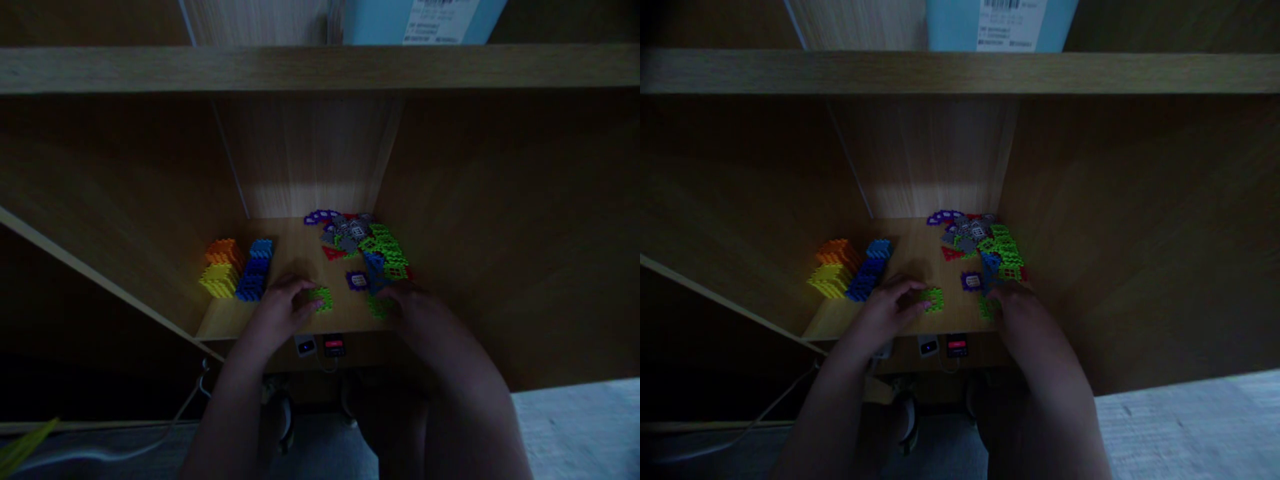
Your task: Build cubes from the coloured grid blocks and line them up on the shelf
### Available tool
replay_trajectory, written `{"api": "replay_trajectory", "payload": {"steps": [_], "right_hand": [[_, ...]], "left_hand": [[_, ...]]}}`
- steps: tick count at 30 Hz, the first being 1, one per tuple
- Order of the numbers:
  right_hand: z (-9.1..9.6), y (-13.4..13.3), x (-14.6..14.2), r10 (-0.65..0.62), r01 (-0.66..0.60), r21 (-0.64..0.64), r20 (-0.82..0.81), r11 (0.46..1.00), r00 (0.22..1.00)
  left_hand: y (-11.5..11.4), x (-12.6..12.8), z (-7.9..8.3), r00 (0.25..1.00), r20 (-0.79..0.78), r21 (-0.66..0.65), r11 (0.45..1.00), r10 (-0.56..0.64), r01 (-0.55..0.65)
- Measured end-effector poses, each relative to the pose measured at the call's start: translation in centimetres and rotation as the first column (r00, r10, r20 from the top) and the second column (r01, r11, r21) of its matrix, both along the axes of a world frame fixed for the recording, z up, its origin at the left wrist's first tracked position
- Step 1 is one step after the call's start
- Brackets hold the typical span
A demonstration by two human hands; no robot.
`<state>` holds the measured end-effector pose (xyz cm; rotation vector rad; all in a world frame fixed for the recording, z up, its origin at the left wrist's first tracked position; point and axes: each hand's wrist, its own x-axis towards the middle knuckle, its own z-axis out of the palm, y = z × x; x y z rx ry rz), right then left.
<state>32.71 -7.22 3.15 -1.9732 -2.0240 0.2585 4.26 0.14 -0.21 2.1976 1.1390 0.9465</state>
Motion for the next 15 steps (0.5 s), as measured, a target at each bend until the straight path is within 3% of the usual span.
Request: {"api": "replay_trajectory", "payload": {"steps": [4, 15], "right_hand": [[-0.28, -0.22, 0.36, 0.074, -0.074, 0.004, -0.020, 0.997, 0.997], [-0.69, -0.49, 0.54, 0.181, -0.179, 0.025, -0.122, 0.984, 0.976]], "left_hand": [[-0.12, -0.32, 0.12, 0.996, -0.010, -0.033, 0.996, -0.089, 0.089], [0.01, -0.81, -0.14, 0.992, -0.056, -0.017, 0.994, -0.113, 0.112]]}}
